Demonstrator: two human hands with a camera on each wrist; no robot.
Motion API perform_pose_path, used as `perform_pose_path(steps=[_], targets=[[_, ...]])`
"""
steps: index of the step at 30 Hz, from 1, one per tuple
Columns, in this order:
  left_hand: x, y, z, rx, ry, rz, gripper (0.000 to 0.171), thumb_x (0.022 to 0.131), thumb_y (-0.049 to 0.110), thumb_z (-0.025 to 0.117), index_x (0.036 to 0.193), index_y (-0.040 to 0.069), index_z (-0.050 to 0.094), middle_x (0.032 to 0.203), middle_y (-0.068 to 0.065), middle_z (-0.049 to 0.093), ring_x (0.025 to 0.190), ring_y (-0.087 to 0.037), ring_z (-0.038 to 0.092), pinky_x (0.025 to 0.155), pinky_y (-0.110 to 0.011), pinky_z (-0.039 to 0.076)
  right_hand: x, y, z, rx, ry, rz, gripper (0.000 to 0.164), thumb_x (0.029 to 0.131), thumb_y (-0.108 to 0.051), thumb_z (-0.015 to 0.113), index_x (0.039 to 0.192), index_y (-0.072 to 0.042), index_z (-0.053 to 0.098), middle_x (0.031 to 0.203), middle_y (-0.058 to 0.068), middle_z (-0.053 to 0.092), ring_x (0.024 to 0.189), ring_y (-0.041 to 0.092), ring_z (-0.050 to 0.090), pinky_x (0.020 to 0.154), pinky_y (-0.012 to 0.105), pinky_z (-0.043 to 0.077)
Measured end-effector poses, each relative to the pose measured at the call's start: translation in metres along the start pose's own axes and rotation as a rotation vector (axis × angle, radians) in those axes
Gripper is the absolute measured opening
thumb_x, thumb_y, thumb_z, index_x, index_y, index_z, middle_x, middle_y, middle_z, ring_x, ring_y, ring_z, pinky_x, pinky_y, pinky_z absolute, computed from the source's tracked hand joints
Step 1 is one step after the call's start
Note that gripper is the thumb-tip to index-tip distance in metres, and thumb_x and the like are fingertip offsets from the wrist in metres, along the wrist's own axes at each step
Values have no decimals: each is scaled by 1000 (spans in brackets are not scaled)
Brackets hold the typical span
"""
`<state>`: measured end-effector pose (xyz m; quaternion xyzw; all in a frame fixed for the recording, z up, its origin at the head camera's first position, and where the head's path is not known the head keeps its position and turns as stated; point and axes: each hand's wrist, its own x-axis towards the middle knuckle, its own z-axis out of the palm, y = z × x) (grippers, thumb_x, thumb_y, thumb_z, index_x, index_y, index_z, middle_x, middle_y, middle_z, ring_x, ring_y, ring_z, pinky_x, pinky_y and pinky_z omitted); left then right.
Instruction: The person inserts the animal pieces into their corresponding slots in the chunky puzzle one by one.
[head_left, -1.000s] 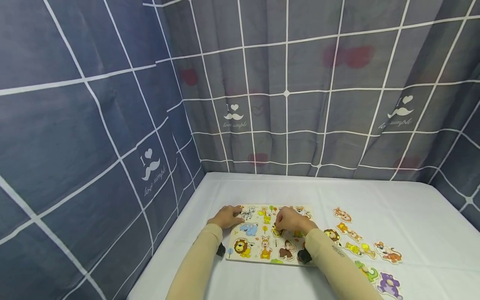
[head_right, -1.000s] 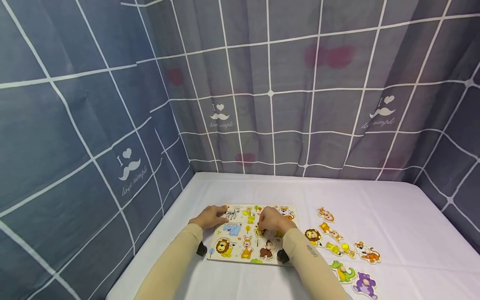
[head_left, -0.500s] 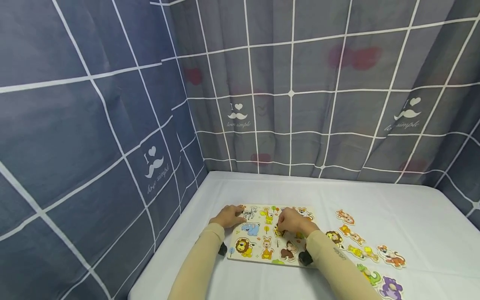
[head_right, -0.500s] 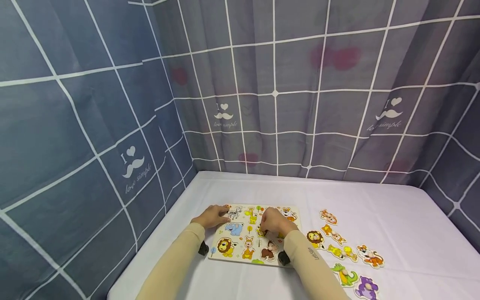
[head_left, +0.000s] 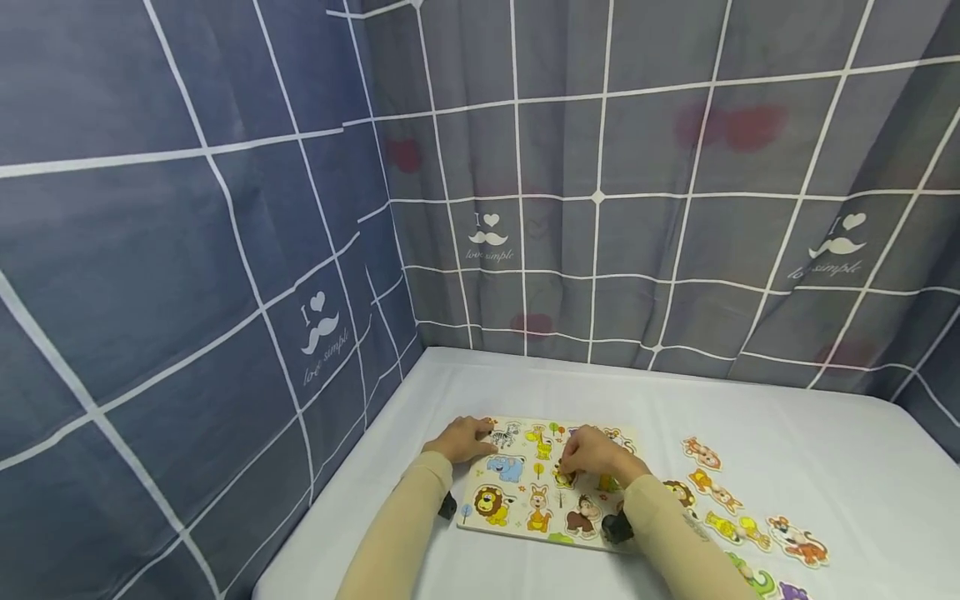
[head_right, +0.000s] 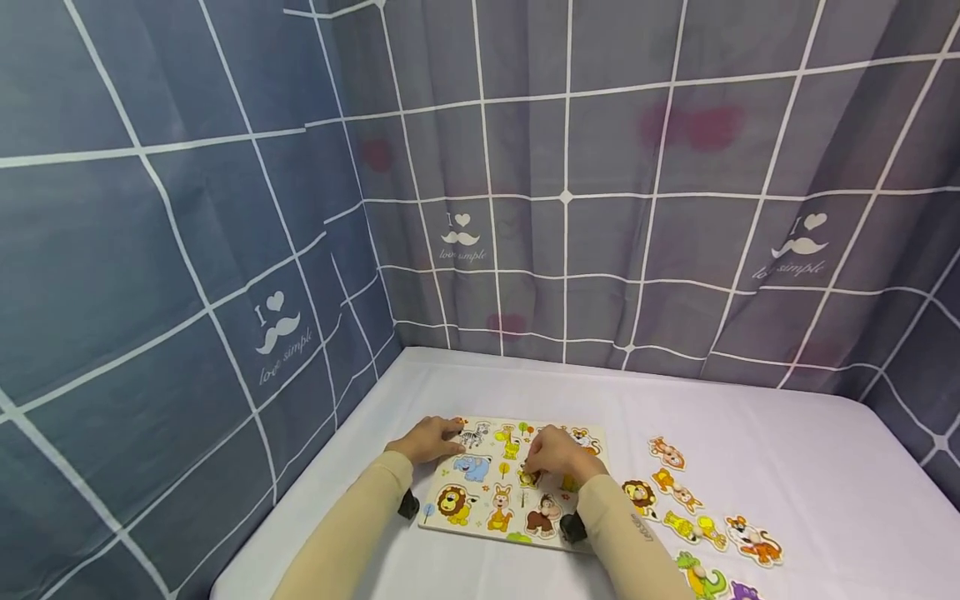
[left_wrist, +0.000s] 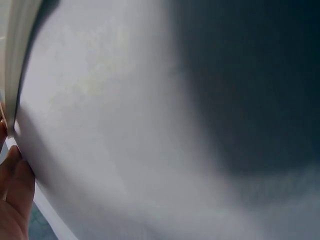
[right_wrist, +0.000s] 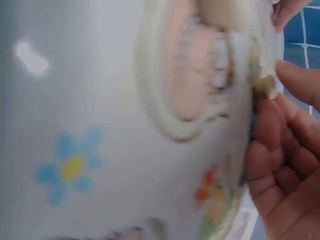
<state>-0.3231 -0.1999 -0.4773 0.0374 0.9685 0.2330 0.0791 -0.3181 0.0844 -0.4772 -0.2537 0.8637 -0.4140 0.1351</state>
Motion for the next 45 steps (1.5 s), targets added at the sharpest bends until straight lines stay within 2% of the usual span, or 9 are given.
perform_pose_path(steps=[4, 10, 15, 18, 20, 24, 31, 36, 45], targets=[[0, -3, 3, -8, -5, 7, 59, 88, 40, 76, 140, 18, 61, 153, -4, 50, 143, -33, 43, 117, -55, 36, -3, 1, -1, -16, -24, -5, 23, 83, -6, 78, 64, -2, 65, 63, -2, 61, 56, 11, 47, 54, 24, 39], [-3, -10, 15, -1, -27, 9, 59, 87, 41, 76, 139, 17, 61, 150, -8, 53, 141, -34, 46, 117, -53, 37, -12, 13, 0, -12, -16, 17, 17, 85, -13, 77, 71, -6, 72, 62, -6, 58, 55, 9, 45, 51, 22, 37], [-4, -13, 19, 10, -22, 22, 58, 87, 39, 76, 139, 16, 62, 150, -8, 54, 140, -34, 47, 117, -53, 38, -17, 19, -17, 11, 4, 7, 26, 88, -8, 71, 63, -4, 61, 54, -7, 45, 50, 8, 35, 49, 21, 31], [-3, -12, 16, 15, -16, 32, 57, 88, 40, 76, 138, 16, 62, 150, -9, 54, 140, -35, 47, 117, -53, 38, -22, 23, -33, 19, 49, 35, 24, 89, -7, 68, 66, -1, 64, 53, -5, 47, 49, 8, 37, 50, 22, 34], [-1, -10, 13, 13, -16, 35, 58, 88, 40, 76, 139, 16, 62, 151, -9, 52, 141, -35, 46, 117, -52, 37, -28, 26, -46, 4, 96, 61, 19, 90, -7, 67, 73, 2, 70, 56, -2, 54, 52, 10, 44, 52, 24, 40], [0, -9, 6, 19, -14, 44, 59, 88, 41, 75, 140, 16, 61, 152, -9, 51, 141, -35, 46, 118, -52, 37, -38, 36, -70, -42, 196, 155, 16, 90, -8, 67, 81, 3, 72, 61, 1, 60, 58, 12, 52, 57, 26, 47], [2, -6, -7, 15, 11, -7, 58, 88, 42, 75, 139, 18, 61, 148, -12, 54, 139, -35, 47, 116, -55, 38, -53, 57, -104, -102, 308, 265, 19, 92, -12, 64, 91, 6, 71, 70, 7, 63, 64, 16, 54, 58, 28, 46], [4, -4, -6, 2, 3, -10, 59, 88, 41, 75, 140, 18, 61, 148, -12, 54, 139, -35, 46, 116, -55, 37, -63, 73, -116, -90, 370, 318, 21, 92, -11, 63, 96, 7, 71, 77, 11, 67, 68, 17, 56, 58, 27, 47], [6, -1, 2, 12, -12, 2, 59, 87, 42, 76, 139, 16, 61, 152, -8, 52, 140, -34, 45, 118, -54, 36, -79, 99, -120, 22, 447, 405, 23, 92, -8, 61, 103, 11, 68, 65, 4, 62, 60, 14, 58, 54, 28, 51]])
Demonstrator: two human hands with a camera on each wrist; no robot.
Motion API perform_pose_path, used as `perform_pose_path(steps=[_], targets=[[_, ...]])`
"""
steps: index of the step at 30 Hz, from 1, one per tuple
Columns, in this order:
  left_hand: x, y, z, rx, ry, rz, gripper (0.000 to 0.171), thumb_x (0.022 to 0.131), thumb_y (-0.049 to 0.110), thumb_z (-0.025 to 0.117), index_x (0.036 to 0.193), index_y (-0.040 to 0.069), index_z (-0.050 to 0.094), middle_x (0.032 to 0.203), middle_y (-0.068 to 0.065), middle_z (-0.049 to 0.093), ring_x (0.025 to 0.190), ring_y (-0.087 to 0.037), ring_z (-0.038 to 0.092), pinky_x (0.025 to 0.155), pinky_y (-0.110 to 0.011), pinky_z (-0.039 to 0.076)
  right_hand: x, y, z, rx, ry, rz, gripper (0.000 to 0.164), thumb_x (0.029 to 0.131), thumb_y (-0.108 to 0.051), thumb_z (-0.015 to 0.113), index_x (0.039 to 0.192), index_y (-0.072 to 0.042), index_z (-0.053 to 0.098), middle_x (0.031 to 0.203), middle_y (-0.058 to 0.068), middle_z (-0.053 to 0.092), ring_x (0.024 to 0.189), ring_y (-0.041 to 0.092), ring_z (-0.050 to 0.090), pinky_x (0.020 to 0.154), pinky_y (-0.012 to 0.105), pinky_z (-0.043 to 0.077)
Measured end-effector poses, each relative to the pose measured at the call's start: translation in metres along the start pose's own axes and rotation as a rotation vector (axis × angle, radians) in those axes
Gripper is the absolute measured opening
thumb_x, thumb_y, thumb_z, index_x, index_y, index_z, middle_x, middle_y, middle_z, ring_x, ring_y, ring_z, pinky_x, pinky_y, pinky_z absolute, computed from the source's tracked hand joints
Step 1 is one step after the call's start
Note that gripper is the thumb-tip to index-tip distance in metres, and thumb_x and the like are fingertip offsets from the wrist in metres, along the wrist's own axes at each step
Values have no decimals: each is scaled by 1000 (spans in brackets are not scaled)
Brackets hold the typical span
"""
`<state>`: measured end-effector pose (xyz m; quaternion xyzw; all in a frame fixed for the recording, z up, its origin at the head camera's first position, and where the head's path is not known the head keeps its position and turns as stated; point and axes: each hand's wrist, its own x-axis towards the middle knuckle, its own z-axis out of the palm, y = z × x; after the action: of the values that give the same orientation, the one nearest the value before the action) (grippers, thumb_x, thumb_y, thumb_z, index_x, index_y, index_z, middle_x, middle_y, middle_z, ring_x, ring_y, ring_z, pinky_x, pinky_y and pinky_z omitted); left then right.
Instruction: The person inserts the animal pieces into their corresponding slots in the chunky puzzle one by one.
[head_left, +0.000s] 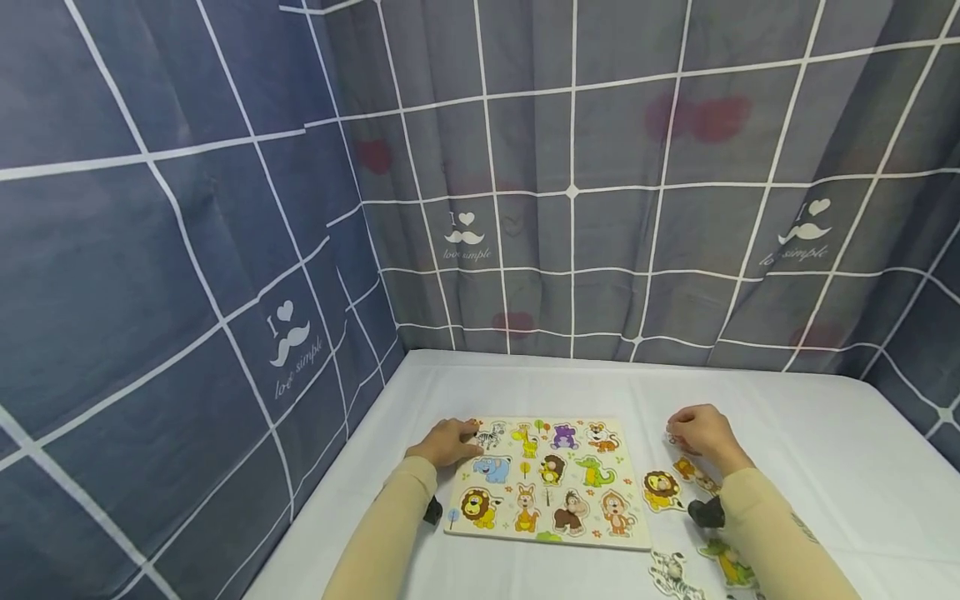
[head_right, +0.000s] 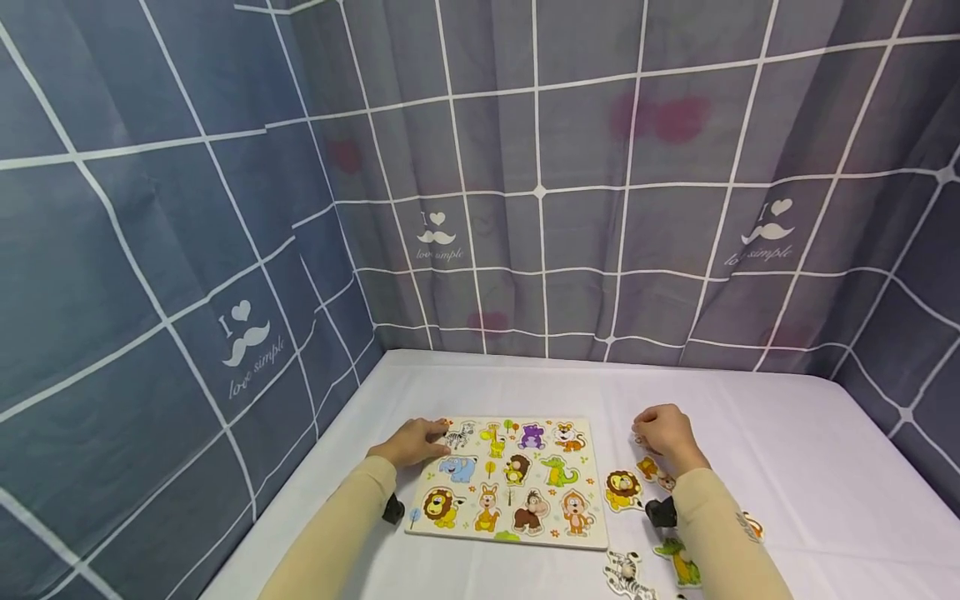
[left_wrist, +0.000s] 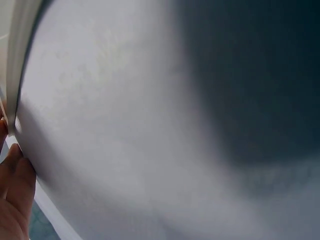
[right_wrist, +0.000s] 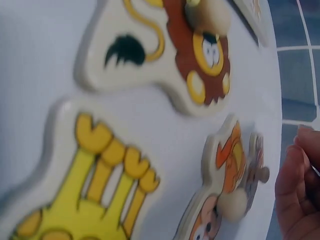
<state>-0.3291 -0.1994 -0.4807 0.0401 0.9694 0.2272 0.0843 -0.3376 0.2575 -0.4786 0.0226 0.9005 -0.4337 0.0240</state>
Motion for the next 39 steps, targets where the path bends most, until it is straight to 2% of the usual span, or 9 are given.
perform_pose_path(steps=[3, 6, 10, 14, 18, 28, 39], targets=[[-1, 1, 0, 0, -1, -1, 59, 87, 41, 76, 139, 16, 61, 151, -7, 52, 140, -35, 45, 118, -55, 36, 0, 4, -3, 18, 10, 9, 27, 92, -6, 61, 109, 14, 66, 67, 7, 65, 61, 15, 61, 55, 28, 53], [-1, -1, -1, 6, 2, 5, 59, 87, 41, 76, 139, 16, 61, 150, -7, 53, 140, -34, 46, 117, -54, 36, 0, 6, -7, -26, 21, 2, 29, 92, -7, 61, 110, 15, 66, 75, 12, 68, 65, 16, 61, 57, 27, 52], [-1, -5, 1, -1, 7, 4, 59, 87, 41, 76, 139, 16, 62, 146, -11, 56, 138, -34, 47, 117, -54, 37, 1, 7, -9, -107, 14, 3, 23, 91, -6, 64, 103, 13, 68, 84, 16, 69, 70, 17, 61, 59, 26, 50], [0, -8, 1, 7, 2, -1, 60, 87, 42, 76, 139, 17, 61, 148, -10, 55, 139, -34, 46, 117, -55, 37, 2, 9, -7, -152, -10, 19, 16, 89, -5, 68, 93, 10, 70, 77, 11, 67, 69, 17, 60, 59, 26, 48], [-1, -8, 0, 13, -5, 11, 59, 88, 41, 76, 139, 16, 61, 150, -8, 53, 141, -35, 44, 117, -55, 36, 3, 13, -4, -141, -9, 26, 15, 90, -5, 67, 90, 9, 70, 72, 7, 67, 66, 15, 61, 58, 26, 49], [0, -5, -3, 6, -6, -18, 59, 88, 42, 76, 140, 19, 61, 150, -9, 53, 142, -34, 44, 118, -55, 35, 5, 12, -6, -157, 3, 48, 14, 89, -8, 69, 84, 6, 69, 71, 8, 66, 67, 17, 59, 59, 26, 47], [3, -1, -2, -2, -14, -1, 60, 88, 42, 75, 141, 17, 60, 149, -13, 53, 141, -35, 45, 118, -53, 35, 3, 12, -5, -145, 64, 76, 14, 85, -8, 70, 80, 5, 70, 61, 4, 65, 60, 16, 58, 54, 26, 45]])
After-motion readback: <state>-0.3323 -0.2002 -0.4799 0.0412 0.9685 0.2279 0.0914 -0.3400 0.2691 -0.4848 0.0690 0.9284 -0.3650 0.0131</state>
